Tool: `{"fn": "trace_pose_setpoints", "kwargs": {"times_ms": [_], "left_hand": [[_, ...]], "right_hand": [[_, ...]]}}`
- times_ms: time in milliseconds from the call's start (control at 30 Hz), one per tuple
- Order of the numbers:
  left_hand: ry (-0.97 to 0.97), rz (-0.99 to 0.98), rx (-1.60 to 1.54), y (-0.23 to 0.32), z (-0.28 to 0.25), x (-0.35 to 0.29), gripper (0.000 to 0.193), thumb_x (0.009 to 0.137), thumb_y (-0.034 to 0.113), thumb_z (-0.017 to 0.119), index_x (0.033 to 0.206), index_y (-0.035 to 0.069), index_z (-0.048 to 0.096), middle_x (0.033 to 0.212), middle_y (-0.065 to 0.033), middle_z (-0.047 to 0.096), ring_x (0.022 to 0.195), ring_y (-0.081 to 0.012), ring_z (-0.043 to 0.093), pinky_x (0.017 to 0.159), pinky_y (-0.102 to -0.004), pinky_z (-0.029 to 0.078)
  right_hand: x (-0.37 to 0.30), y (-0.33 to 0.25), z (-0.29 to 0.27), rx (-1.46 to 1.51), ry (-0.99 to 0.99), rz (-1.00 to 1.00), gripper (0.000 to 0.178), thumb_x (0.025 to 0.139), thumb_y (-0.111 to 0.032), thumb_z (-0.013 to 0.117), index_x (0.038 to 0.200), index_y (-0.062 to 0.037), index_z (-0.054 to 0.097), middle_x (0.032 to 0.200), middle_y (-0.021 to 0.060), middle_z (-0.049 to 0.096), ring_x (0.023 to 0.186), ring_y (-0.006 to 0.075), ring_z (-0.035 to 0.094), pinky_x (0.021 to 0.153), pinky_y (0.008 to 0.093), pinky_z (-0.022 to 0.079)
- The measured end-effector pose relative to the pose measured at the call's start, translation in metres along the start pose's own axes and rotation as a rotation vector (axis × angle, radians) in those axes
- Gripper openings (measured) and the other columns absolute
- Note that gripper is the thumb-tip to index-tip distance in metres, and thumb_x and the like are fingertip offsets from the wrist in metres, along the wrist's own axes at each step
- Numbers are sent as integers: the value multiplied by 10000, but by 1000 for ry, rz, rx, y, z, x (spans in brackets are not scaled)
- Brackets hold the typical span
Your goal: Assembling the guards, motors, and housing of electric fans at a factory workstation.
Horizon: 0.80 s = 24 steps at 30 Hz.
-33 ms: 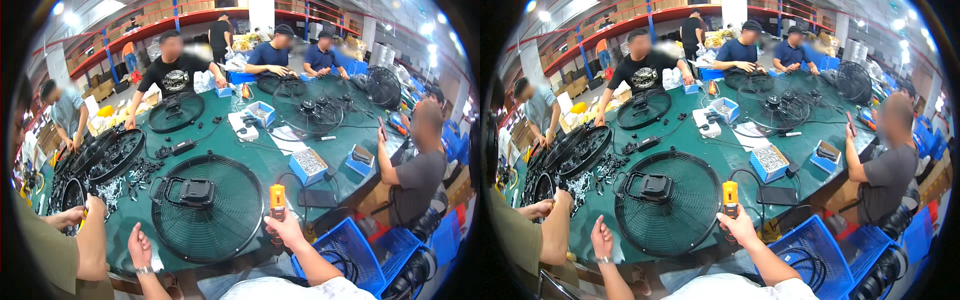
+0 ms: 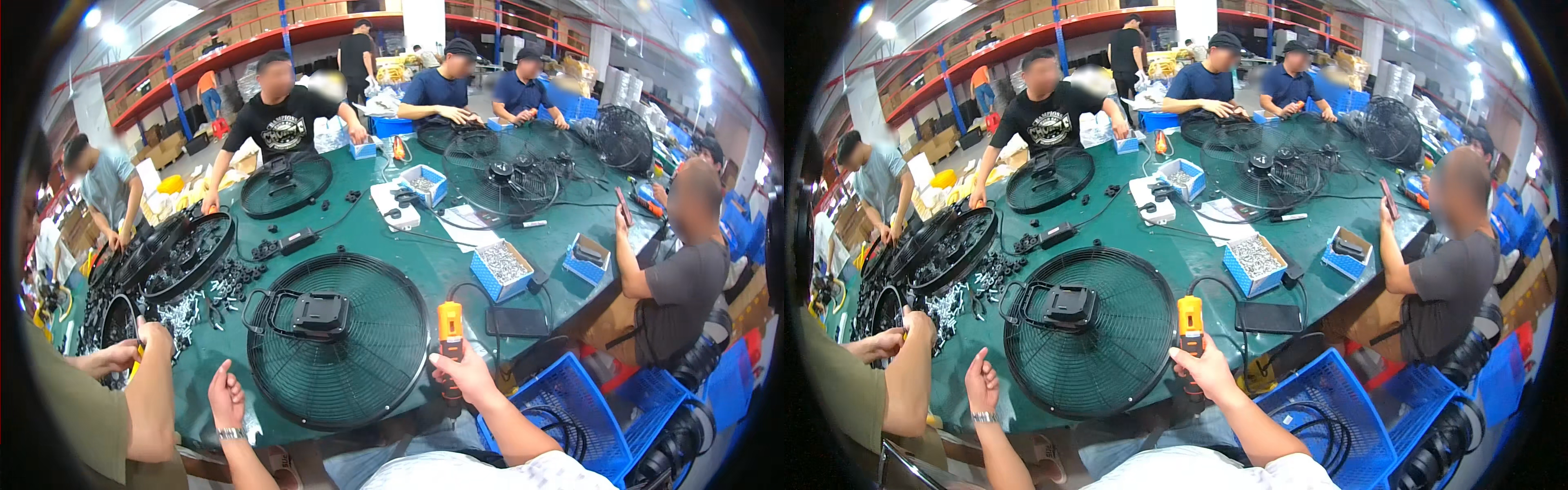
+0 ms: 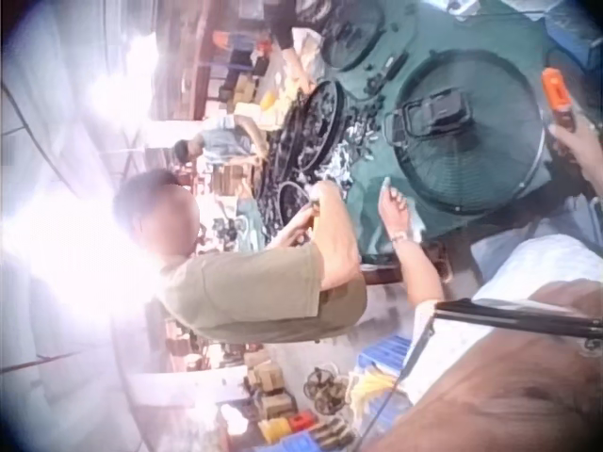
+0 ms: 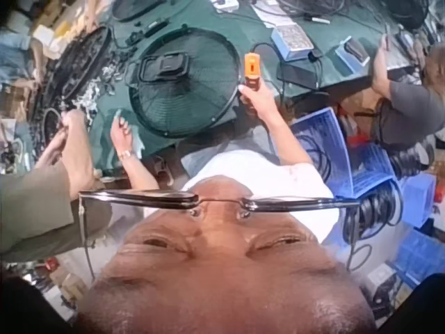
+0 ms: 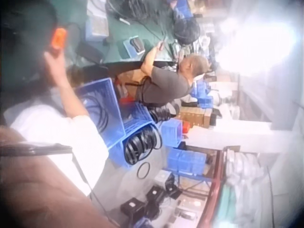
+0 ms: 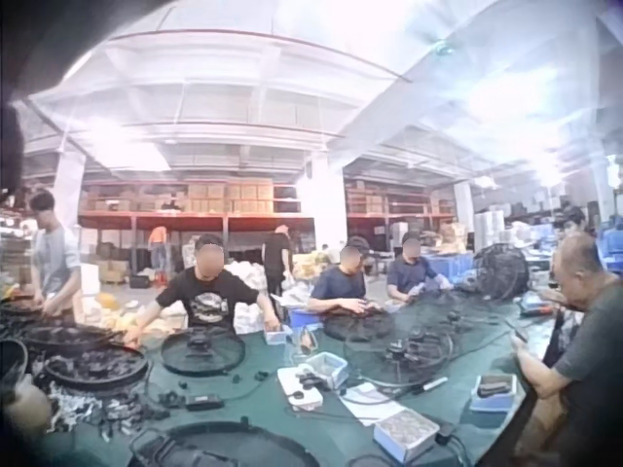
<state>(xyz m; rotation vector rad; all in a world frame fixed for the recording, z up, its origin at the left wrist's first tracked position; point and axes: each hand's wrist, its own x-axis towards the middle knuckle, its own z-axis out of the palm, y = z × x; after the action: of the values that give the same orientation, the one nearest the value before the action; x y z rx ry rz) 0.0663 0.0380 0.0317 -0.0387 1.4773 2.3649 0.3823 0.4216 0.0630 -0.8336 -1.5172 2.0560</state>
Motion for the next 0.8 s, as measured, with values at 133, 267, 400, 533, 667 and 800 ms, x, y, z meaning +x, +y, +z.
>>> {"fn": "trace_pose_setpoints", "kwargs": {"times_ms": [133, 267, 400, 533, 667, 800], "left_hand": [[-88, -206, 360, 3, -3, 55, 326, 1008, 222, 530, 1288, 56, 550, 670, 28, 477, 486, -51, 401, 376, -195, 279], [-105, -225, 555, -1, 3, 64, 337, 1000, 206, 528, 1305, 65, 550, 657, 36, 491, 459, -57, 377, 367, -208, 274], [-135, -252, 576, -3, 4, 61, 363, 1007, 205, 503, 1350, 89, 537, 648, 44, 481, 454, -55, 371, 369, -203, 273], [-117, -243, 572, -6, 4, 61, 381, 1010, 202, 481, 1366, 78, 535, 638, 56, 461, 455, -47, 358, 377, -205, 272], [-103, -247, 569, -8, 7, 40, 363, 1009, 181, 472, 1339, 52, 552, 610, 62, 428, 444, -53, 342, 390, -211, 276], [-77, -197, 532, -21, 12, -15, 361, 1008, 160, 480, 1329, 6, 544, 608, 40, 445, 437, -56, 355, 383, -210, 285]], "right_hand": [[-3, 7, 3, 20, -72, 84, 444, 829, -223, 786, 1130, -38, 517, 813, 26, 605, 673, 110, 604, 621, 273, 513], [-7, 6, 7, -41, -151, 107, 460, 832, -249, 785, 1137, -29, 520, 830, 26, 612, 681, 106, 608, 625, 267, 518], [-8, 2, 12, -20, -137, 84, 393, 833, -255, 779, 1077, -55, 544, 807, 29, 617, 674, 104, 606, 635, 278, 523], [-7, 2, 9, 13, -181, 107, 402, 829, -261, 783, 1080, -56, 546, 823, 35, 613, 673, 116, 611, 630, 288, 525], [14, 1, 0, 15, -208, 117, 406, 821, -244, 788, 1088, -59, 545, 820, 40, 611, 669, 132, 623, 614, 302, 531], [56, -9, -8, 133, -99, 152, 389, 819, -202, 782, 1084, -69, 530, 828, 44, 599, 659, 160, 634, 577, 319, 538]]}}
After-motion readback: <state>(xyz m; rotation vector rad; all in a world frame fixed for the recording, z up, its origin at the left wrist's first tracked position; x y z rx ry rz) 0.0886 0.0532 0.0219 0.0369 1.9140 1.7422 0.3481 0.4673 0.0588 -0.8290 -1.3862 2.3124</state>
